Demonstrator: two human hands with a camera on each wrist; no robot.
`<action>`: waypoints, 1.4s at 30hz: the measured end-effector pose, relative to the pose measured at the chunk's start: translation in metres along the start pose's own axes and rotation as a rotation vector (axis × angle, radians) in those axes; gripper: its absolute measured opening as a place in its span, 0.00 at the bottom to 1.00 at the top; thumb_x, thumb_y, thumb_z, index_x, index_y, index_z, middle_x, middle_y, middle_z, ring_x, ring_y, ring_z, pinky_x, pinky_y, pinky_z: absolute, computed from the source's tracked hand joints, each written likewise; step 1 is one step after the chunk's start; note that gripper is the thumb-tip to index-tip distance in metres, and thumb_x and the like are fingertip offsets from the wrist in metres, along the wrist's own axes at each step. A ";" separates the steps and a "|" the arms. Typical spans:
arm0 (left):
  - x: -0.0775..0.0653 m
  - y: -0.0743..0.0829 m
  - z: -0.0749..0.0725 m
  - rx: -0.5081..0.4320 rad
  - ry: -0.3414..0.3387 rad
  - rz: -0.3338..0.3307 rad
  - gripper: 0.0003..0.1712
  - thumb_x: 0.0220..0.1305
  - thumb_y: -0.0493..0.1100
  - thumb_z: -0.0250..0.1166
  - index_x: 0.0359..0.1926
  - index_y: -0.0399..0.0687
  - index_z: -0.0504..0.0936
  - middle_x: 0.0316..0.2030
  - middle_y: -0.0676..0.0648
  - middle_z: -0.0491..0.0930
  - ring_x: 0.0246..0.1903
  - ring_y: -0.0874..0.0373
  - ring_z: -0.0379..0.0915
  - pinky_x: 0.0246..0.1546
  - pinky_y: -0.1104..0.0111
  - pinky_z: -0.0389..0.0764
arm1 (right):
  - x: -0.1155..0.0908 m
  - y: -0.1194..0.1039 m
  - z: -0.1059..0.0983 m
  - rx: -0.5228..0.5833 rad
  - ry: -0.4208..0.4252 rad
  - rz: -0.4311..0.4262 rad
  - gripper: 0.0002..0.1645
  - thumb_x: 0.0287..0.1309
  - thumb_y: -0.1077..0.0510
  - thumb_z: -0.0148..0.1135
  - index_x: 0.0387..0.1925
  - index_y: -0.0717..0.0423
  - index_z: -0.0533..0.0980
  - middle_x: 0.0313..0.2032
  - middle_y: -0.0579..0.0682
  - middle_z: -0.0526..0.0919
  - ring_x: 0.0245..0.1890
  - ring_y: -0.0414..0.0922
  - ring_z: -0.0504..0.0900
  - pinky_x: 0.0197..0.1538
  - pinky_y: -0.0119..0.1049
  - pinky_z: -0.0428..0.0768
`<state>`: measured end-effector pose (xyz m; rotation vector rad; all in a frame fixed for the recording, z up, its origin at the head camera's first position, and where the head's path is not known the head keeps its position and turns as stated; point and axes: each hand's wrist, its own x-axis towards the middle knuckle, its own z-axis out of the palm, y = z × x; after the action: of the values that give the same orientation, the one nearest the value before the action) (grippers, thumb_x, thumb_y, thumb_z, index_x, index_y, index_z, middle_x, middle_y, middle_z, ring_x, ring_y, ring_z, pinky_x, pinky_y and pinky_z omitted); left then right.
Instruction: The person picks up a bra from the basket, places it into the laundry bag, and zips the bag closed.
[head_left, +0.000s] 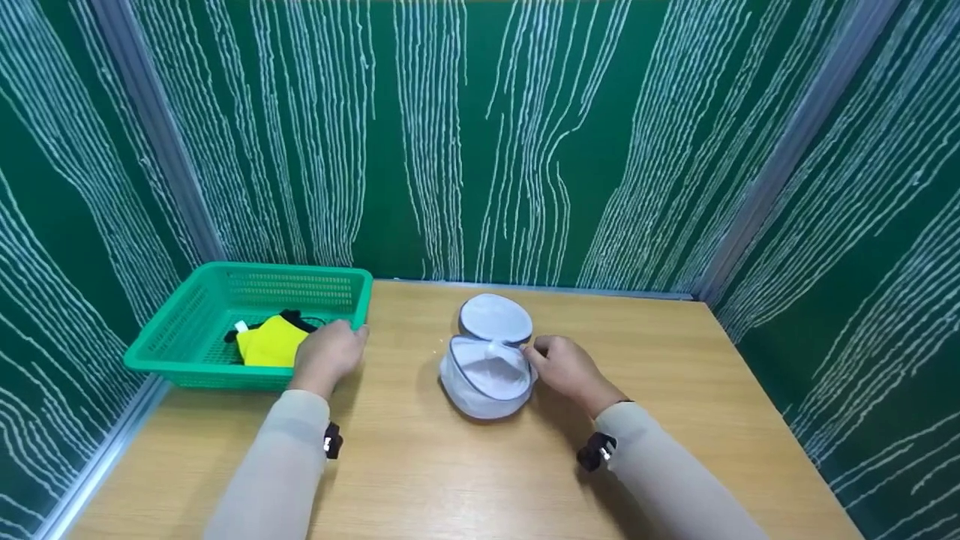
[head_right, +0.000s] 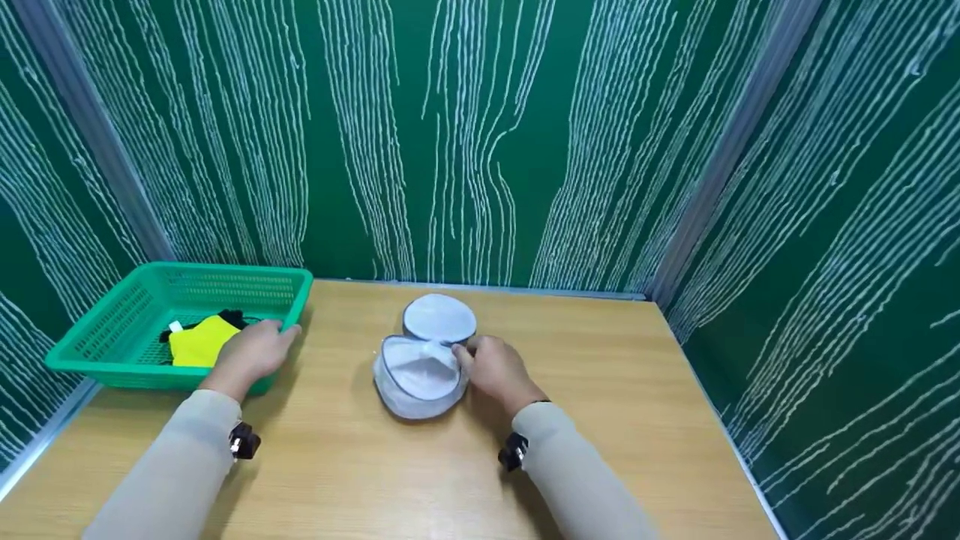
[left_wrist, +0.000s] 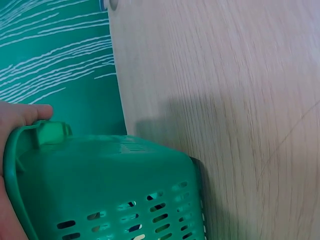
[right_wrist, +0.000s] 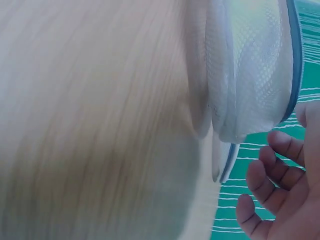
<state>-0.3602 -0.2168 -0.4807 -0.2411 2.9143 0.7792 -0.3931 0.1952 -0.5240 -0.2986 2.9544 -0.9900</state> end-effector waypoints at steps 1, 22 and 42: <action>0.000 0.002 0.001 0.000 0.001 0.005 0.36 0.93 0.62 0.46 0.74 0.35 0.76 0.51 0.38 0.80 0.53 0.40 0.77 0.57 0.50 0.80 | 0.000 0.001 0.000 0.024 -0.006 0.022 0.19 0.83 0.43 0.64 0.35 0.49 0.84 0.30 0.48 0.77 0.35 0.48 0.78 0.38 0.41 0.75; 0.011 -0.007 -0.010 -0.032 0.144 -0.007 0.42 0.91 0.65 0.46 0.84 0.35 0.69 0.78 0.25 0.67 0.78 0.25 0.65 0.79 0.30 0.71 | 0.007 -0.005 -0.002 0.029 -0.029 0.046 0.11 0.80 0.52 0.67 0.37 0.51 0.85 0.31 0.49 0.81 0.32 0.46 0.80 0.32 0.36 0.76; 0.014 -0.083 -0.079 -0.069 0.024 -0.293 0.47 0.82 0.42 0.50 0.90 0.30 0.38 0.81 0.11 0.44 0.78 0.13 0.50 0.78 0.25 0.66 | 0.004 -0.015 0.002 0.064 -0.059 0.091 0.11 0.80 0.48 0.72 0.43 0.50 0.88 0.36 0.51 0.84 0.38 0.47 0.83 0.37 0.37 0.79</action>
<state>-0.3643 -0.3295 -0.4546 -0.6702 2.7831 0.8312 -0.3942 0.1816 -0.5164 -0.1874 2.8490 -1.0427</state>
